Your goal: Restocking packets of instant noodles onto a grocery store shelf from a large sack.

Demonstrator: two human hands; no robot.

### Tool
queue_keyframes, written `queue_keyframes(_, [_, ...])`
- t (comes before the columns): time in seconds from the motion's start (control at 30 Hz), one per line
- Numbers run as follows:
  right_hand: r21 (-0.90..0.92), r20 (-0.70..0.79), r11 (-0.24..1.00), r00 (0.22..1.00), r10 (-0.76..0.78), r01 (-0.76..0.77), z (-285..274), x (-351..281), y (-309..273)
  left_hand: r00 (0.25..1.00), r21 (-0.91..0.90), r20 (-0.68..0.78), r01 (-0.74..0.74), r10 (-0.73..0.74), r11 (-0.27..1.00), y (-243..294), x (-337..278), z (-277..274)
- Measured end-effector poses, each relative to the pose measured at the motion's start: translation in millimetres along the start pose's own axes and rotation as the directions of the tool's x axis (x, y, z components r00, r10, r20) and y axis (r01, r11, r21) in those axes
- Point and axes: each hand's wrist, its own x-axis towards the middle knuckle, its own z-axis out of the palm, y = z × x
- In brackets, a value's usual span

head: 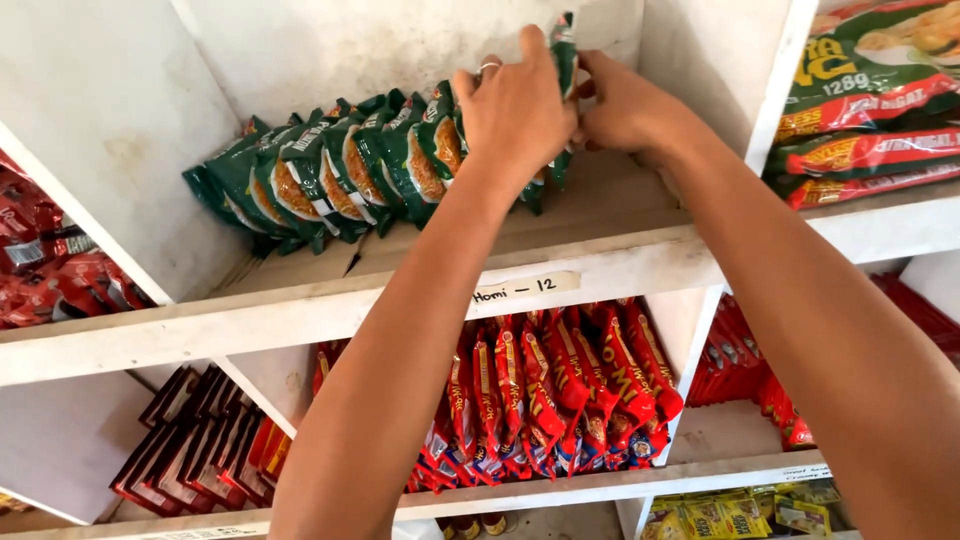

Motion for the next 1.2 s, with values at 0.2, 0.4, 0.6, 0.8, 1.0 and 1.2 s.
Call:
queue_keyframes(0.2, [-0.148,0.029,0.979,0.989,0.143,-0.137,2,-6,-7,0.999,0.205,0.043,-0.037,0.029,0.978,-6,4,20])
queue_keyframes(0.4, [-0.247,0.095,0.95,0.971,0.221,-0.192,4,-4,-6,0.99,0.245,0.1,-0.121,0.099,0.962,-20,4,6])
queue_keyframes(0.6, [-0.263,0.2,0.935,0.934,0.295,-0.239,6,-13,-20,0.96,-0.015,0.272,-0.061,0.063,0.998,-29,-6,-33])
queue_keyframes(0.8, [-0.23,0.235,0.954,0.94,0.245,-0.192,9,-6,-11,0.952,-0.061,0.282,-0.102,0.115,0.993,-41,-17,-45])
queue_keyframes(1.0, [-0.205,0.249,0.966,0.946,0.207,-0.157,12,-7,-3,0.964,-0.105,0.222,-0.127,0.148,0.986,-47,-27,-59])
queue_keyframes(1.2, [-0.266,0.248,0.957,0.951,0.183,-0.115,16,-11,-7,0.979,-0.159,0.104,-0.158,0.176,0.974,-51,-47,-81])
